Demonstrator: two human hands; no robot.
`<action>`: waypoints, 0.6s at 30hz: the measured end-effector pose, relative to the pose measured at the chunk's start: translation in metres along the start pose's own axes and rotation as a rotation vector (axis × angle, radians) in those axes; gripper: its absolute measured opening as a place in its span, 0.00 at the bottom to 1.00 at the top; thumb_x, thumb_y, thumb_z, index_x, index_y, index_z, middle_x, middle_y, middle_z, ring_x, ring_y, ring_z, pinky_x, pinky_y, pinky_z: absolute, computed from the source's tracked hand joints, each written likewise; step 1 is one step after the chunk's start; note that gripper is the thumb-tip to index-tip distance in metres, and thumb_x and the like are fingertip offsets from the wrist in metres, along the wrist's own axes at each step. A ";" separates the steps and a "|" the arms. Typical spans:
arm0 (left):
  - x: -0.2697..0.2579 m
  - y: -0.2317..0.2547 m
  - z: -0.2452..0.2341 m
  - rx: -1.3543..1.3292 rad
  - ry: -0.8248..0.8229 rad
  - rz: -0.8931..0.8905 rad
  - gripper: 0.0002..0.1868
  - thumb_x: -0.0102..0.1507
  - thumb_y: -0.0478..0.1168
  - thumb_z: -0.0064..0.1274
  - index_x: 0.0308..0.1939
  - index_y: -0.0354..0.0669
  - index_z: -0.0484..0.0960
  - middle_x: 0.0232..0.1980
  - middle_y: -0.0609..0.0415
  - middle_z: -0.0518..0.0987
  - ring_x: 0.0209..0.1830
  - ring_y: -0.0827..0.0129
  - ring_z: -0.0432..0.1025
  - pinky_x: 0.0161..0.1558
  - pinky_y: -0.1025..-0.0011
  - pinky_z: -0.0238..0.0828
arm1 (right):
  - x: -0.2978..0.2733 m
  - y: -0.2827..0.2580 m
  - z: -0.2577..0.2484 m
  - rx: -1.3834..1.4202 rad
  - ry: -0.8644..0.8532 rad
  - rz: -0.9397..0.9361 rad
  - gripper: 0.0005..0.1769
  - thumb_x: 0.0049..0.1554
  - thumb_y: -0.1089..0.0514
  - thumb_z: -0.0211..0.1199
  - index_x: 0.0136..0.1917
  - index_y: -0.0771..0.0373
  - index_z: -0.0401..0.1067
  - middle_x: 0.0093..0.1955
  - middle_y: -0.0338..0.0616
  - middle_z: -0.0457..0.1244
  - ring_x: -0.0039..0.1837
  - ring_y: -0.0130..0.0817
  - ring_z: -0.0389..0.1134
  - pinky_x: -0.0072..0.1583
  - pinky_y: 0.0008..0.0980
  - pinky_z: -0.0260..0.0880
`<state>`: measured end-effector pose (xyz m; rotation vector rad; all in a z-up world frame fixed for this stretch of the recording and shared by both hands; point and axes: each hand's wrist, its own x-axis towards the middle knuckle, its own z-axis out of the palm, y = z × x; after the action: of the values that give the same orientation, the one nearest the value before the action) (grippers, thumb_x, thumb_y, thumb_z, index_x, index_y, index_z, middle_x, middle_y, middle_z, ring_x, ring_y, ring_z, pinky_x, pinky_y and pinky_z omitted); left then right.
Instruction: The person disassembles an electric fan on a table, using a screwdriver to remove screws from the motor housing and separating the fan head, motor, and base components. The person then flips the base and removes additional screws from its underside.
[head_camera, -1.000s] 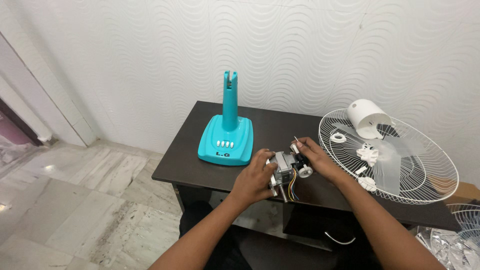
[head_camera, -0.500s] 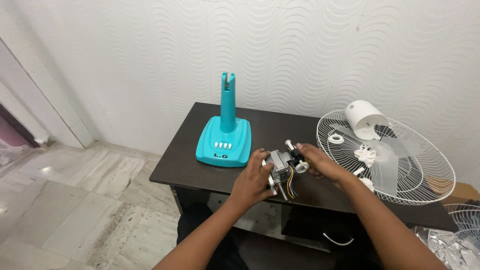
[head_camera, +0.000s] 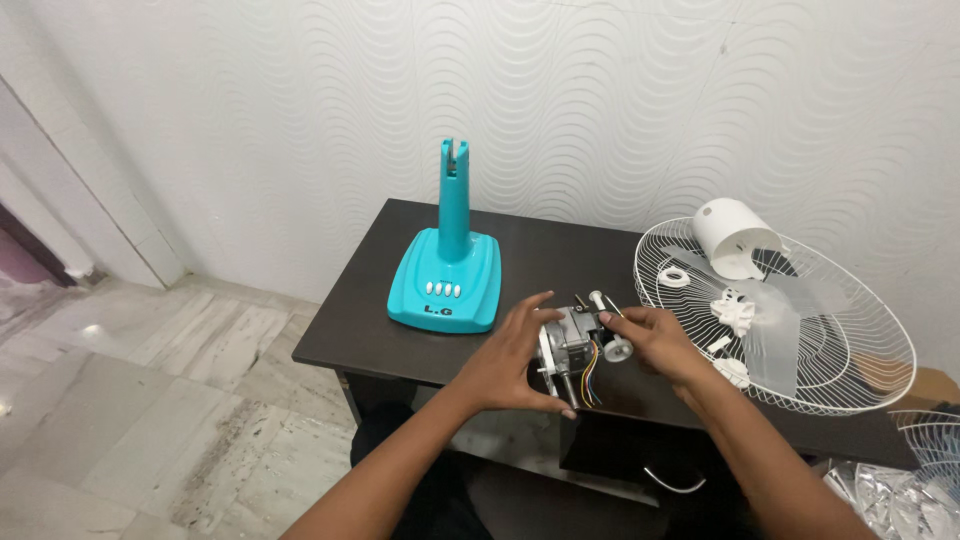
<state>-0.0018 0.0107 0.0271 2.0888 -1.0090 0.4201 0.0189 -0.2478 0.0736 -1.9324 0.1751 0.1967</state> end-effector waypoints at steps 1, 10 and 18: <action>0.006 -0.002 -0.001 -0.057 -0.014 -0.032 0.64 0.44 0.70 0.70 0.74 0.40 0.60 0.79 0.37 0.56 0.81 0.40 0.53 0.74 0.45 0.57 | 0.000 0.000 -0.001 -0.002 0.009 -0.014 0.22 0.55 0.45 0.68 0.49 0.67 0.81 0.25 0.33 0.59 0.24 0.20 0.50 0.29 0.25 0.44; 0.015 -0.007 0.006 -0.394 -0.184 -0.433 0.68 0.47 0.67 0.68 0.78 0.40 0.46 0.64 0.33 0.73 0.69 0.45 0.69 0.68 0.57 0.64 | 0.005 0.038 -0.002 0.121 -0.015 -0.261 0.17 0.58 0.52 0.67 0.51 0.69 0.81 0.34 0.36 0.66 0.33 0.20 0.60 0.35 0.22 0.55; 0.020 0.001 -0.009 -0.135 -0.066 -0.288 0.57 0.43 0.61 0.70 0.70 0.45 0.60 0.63 0.41 0.75 0.61 0.49 0.74 0.58 0.57 0.72 | 0.019 0.051 -0.001 0.137 -0.055 -0.542 0.20 0.55 0.60 0.68 0.59 0.71 0.76 0.47 0.43 0.73 0.48 0.25 0.73 0.53 0.26 0.73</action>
<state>0.0105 0.0060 0.0449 2.0946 -0.7355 0.1347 0.0263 -0.2677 0.0238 -1.7658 -0.3621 -0.1207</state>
